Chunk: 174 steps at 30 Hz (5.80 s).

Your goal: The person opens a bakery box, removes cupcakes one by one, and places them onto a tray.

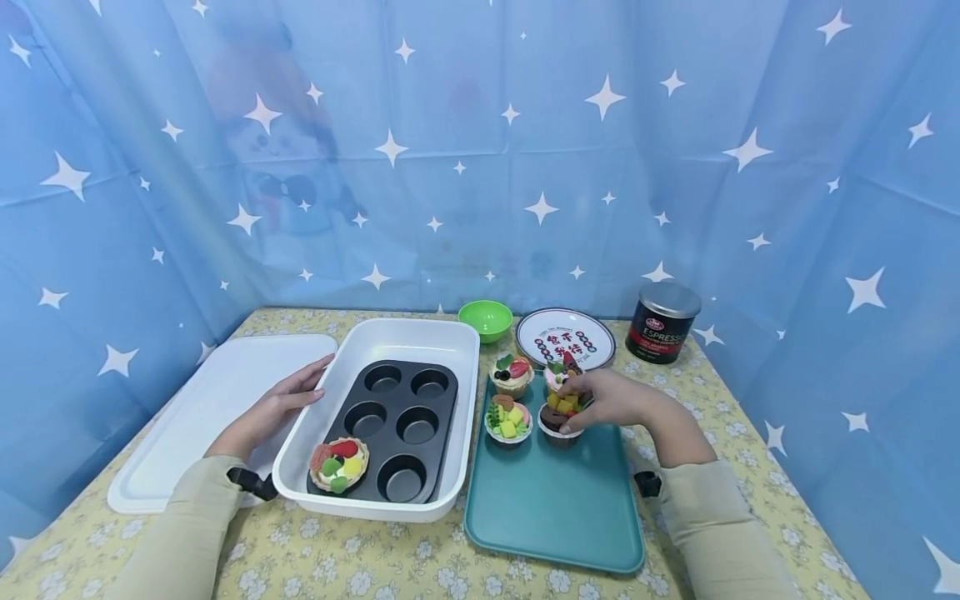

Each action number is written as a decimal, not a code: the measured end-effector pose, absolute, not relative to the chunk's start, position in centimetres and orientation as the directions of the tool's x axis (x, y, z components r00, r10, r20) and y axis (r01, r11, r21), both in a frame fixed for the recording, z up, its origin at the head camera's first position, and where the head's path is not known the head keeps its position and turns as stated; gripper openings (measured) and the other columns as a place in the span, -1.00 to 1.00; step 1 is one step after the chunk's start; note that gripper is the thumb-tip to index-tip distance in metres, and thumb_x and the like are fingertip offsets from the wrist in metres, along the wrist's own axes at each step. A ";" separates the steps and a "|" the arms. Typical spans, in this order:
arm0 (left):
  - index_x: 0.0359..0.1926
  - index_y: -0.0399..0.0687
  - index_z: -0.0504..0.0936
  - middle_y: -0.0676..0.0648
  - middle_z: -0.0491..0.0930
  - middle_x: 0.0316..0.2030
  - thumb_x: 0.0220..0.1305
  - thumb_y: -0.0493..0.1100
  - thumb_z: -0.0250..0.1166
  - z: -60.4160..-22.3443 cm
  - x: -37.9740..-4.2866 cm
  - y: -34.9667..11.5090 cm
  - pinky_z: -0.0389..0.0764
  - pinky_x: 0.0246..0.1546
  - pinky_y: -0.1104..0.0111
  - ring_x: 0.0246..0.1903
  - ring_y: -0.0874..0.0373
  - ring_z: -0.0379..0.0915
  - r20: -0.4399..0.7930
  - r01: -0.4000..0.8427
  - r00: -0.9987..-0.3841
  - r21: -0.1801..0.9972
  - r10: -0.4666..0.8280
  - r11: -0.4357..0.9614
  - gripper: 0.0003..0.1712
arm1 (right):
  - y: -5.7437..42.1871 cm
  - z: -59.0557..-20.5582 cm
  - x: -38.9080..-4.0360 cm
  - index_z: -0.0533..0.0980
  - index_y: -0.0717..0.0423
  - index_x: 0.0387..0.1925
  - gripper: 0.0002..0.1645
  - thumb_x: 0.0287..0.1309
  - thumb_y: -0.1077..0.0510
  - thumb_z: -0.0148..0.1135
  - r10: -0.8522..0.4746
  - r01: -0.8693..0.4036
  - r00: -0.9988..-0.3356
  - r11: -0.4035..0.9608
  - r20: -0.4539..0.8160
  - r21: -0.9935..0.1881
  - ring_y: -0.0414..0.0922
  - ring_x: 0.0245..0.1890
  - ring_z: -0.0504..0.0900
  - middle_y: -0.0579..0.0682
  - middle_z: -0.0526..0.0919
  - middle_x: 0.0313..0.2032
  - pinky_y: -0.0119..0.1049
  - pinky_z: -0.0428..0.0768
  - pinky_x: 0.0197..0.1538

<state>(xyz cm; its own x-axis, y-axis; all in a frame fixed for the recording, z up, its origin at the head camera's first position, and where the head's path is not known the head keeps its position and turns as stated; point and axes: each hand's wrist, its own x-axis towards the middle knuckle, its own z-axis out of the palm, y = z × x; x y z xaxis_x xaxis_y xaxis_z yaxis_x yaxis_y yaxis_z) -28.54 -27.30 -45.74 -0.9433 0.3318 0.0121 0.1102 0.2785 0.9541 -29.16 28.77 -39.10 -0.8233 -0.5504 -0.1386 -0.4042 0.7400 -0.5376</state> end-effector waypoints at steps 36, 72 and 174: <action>0.61 0.30 0.01 -0.02 0.06 0.56 0.44 0.02 0.19 -45.5 -28.3 -27.1 -0.03 0.44 -0.19 0.54 -0.09 -0.14 -0.025 0.073 -0.951 0.950 0.307 0.303 -0.16 | 29.0 -38.1 -28.5 0.55 0.11 0.23 -0.29 0.08 -0.06 0.52 -0.543 -0.360 -0.816 0.746 -0.197 -0.560 0.05 0.04 0.60 0.08 0.60 0.11 0.01 0.61 0.04; 0.61 0.23 0.02 -0.09 0.06 0.55 0.49 -0.05 0.13 -45.8 -28.5 -27.2 -0.01 0.44 -0.19 0.53 -0.13 -0.09 0.008 0.102 -0.942 0.959 0.335 0.266 -0.22 | 14.6 -35.0 -26.2 0.30 -0.09 0.48 -0.25 0.36 -0.15 0.25 -0.885 -0.739 -0.466 0.380 0.015 -0.556 -0.09 0.21 0.56 -0.07 0.54 0.28 -0.04 0.55 0.20; 0.61 0.21 0.01 -0.07 0.04 0.56 0.51 -0.08 0.11 -45.8 -28.6 -27.3 -0.04 0.44 -0.16 0.54 -0.10 -0.15 0.040 0.140 -0.932 0.957 0.360 0.255 -0.23 | 1.6 -38.9 -23.7 0.39 0.04 0.41 -0.15 0.26 -0.32 0.27 -0.948 -0.967 -0.254 0.244 0.192 -0.075 -0.21 0.26 0.42 -0.07 0.48 0.27 -0.45 0.39 0.29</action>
<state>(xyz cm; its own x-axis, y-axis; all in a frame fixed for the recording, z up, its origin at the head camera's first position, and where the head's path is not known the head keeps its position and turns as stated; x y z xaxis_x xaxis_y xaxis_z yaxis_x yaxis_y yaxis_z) -28.59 -27.33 -45.80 -0.9319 0.3605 0.0398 0.1396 0.2553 0.9567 -23.74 1.57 -38.89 -0.2539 -0.9480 0.1918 -0.9669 0.2438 -0.0746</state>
